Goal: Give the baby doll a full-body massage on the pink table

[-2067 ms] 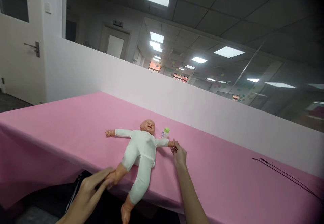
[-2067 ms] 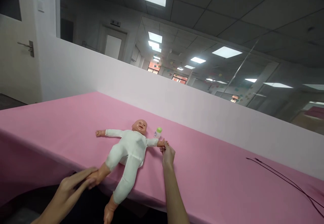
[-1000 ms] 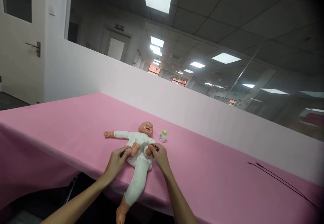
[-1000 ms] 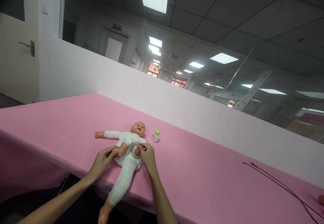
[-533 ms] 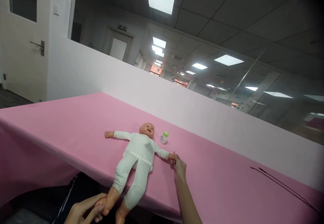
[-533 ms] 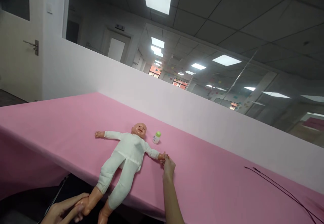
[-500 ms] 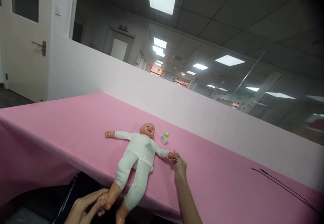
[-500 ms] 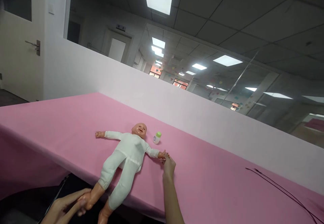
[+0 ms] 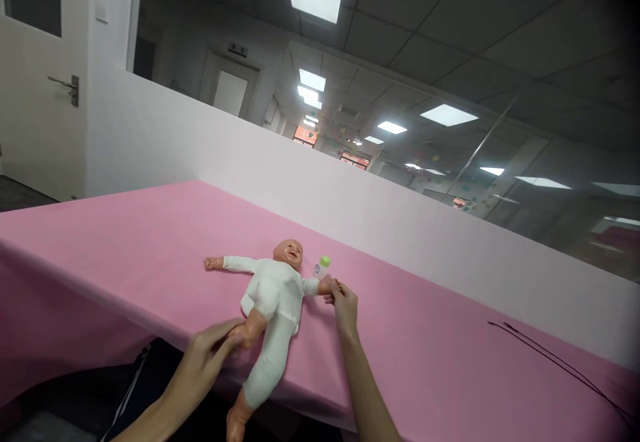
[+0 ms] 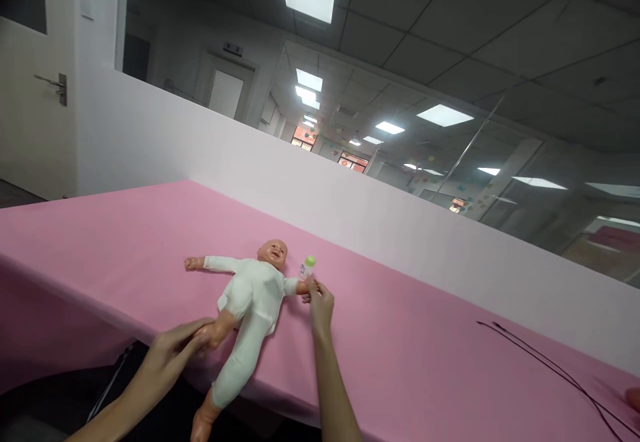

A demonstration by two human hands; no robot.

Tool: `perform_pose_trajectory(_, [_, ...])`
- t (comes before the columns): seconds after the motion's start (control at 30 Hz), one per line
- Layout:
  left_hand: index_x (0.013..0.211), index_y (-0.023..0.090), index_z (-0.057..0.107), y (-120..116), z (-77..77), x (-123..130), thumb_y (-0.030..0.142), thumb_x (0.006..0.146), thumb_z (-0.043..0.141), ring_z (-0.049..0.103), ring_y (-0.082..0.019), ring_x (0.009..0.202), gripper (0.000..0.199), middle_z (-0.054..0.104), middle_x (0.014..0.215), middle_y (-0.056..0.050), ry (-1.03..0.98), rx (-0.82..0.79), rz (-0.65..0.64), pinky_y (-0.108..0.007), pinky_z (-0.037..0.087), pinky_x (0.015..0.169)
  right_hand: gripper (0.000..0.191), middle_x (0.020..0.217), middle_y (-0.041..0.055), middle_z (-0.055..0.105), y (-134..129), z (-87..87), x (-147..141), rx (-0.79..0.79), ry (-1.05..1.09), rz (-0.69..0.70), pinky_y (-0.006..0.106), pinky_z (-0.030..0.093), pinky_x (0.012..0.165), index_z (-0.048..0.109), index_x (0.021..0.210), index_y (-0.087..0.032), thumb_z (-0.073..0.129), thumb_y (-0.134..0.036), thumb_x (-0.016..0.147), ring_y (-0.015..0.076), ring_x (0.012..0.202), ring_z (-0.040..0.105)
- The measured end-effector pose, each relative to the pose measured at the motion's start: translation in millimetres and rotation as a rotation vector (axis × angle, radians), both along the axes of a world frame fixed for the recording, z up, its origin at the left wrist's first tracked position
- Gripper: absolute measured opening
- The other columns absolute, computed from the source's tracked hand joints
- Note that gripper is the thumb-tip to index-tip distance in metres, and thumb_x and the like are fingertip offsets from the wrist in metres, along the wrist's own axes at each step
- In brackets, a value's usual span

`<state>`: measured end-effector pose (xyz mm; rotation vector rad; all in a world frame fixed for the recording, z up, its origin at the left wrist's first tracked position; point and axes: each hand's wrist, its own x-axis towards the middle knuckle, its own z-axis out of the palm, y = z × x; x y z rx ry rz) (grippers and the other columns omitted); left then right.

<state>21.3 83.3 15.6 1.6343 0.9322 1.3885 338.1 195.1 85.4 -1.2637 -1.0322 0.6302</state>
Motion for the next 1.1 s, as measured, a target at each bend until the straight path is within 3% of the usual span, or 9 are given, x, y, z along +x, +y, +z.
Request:
perform_pose_trajectory(0.13, [0.11,0.027,0.08,-53,-41.8,-41,0.047,0.1,0.06,0.071,-0.023,0.078,0.03,0.078,0.087,-0.001,0.081,-0.064,-0.024,-0.026,0.059,0.073,0.055,0.055,0.0003,0.064,0,-18.7,42,-0.101,0.271,-0.24,0.027,0.047,0.048,0.07,0.063,-0.016,0.094,-0.059,0.04,0.0136,0.05,0.054])
perform_pose_trajectory(0.23, [0.109,0.028,0.081,-62,-54.0,-50,0.047,0.1,0.06,0.07,-0.021,0.071,0.03,0.077,0.083,-0.001,0.092,-0.101,-0.023,-0.025,0.059,0.067,0.055,0.054,-0.0006,0.062,-3,-22.7,40,-0.104,0.297,-0.233,0.027,0.046,0.047,0.069,0.064,-0.017,0.094,-0.059,0.04,0.0136,0.051,0.054])
perform_pose_trajectory(0.4, [0.115,0.025,0.079,-14,-17.4,-19,0.047,0.101,0.06,0.073,-0.024,0.092,0.033,0.08,0.104,-0.003,0.013,-0.007,0.064,-0.027,0.059,0.082,0.052,0.066,0.0006,0.066,-10,4.1,-14,0.054,0.054,0.047,0.028,0.049,0.053,0.077,0.083,-0.015,0.086,-0.064,0.065,0.0127,0.054,0.053])
perform_pose_trajectory(0.53, [0.108,0.018,0.08,42,18.0,22,0.05,0.101,0.057,0.072,-0.023,0.083,0.04,0.08,0.092,-0.004,-0.066,0.033,0.116,-0.029,0.057,0.077,0.048,0.083,0.0076,0.074,-15,7.9,-61,0.09,-0.348,0.189,0.032,0.054,0.063,0.079,0.086,-0.018,0.076,-0.066,0.078,0.0202,0.07,0.065])
perform_pose_trajectory(0.67, [0.109,0.018,0.08,49,22.0,29,0.05,0.101,0.057,0.073,-0.024,0.085,0.041,0.081,0.095,-0.005,-0.091,0.022,0.086,-0.029,0.058,0.077,0.055,0.078,0.0066,0.074,-9,-0.7,-46,0.025,-0.285,0.169,0.032,0.054,0.061,0.079,0.09,-0.017,0.074,-0.071,0.077,0.0195,0.064,0.065])
perform_pose_trajectory(0.77, [0.111,0.023,0.08,10,-1.2,6,0.047,0.099,0.062,0.074,-0.023,0.088,0.032,0.081,0.099,-0.003,-0.026,0.022,0.078,-0.027,0.059,0.079,0.059,0.066,0.0042,0.07,-2,-4.5,3,-0.056,-0.077,0.013,0.031,0.053,0.057,0.075,0.083,-0.014,0.081,-0.071,0.066,0.0173,0.055,0.061])
perform_pose_trajectory(0.9, [0.107,0.029,0.082,-51,-52.4,-27,0.044,0.095,0.069,0.077,-0.022,0.083,0.023,0.082,0.1,0.0,0.08,-0.028,0.042,-0.024,0.063,0.075,0.048,0.059,0.0038,0.065,-1,-20.5,56,-0.213,0.069,-0.194,0.028,0.049,0.051,0.067,0.069,-0.015,0.086,-0.059,0.062,0.0152,0.052,0.058])
perform_pose_trajectory(1.0, [0.117,0.031,0.082,-71,-84.2,-30,0.046,0.092,0.073,0.08,-0.023,0.082,0.03,0.084,0.102,0.0,0.075,-0.091,0.071,-0.024,0.065,0.07,0.041,0.055,0.0003,0.059,-2,-34.6,64,-0.259,0.055,-0.221,0.027,0.044,0.046,0.067,0.075,-0.014,0.083,-0.05,0.066,0.013,0.047,0.051])
perform_pose_trajectory(1.1, [0.122,0.036,0.08,-70,-94.8,-26,0.046,0.092,0.074,0.081,-0.025,0.091,0.032,0.081,0.117,0.0,0.135,-0.063,0.086,-0.025,0.067,0.074,0.05,0.065,-0.0018,0.06,-8,-36.0,55,-0.239,-0.015,-0.252,0.027,0.045,0.046,0.069,0.105,-0.011,0.079,-0.045,0.069,0.0132,0.047,0.051])
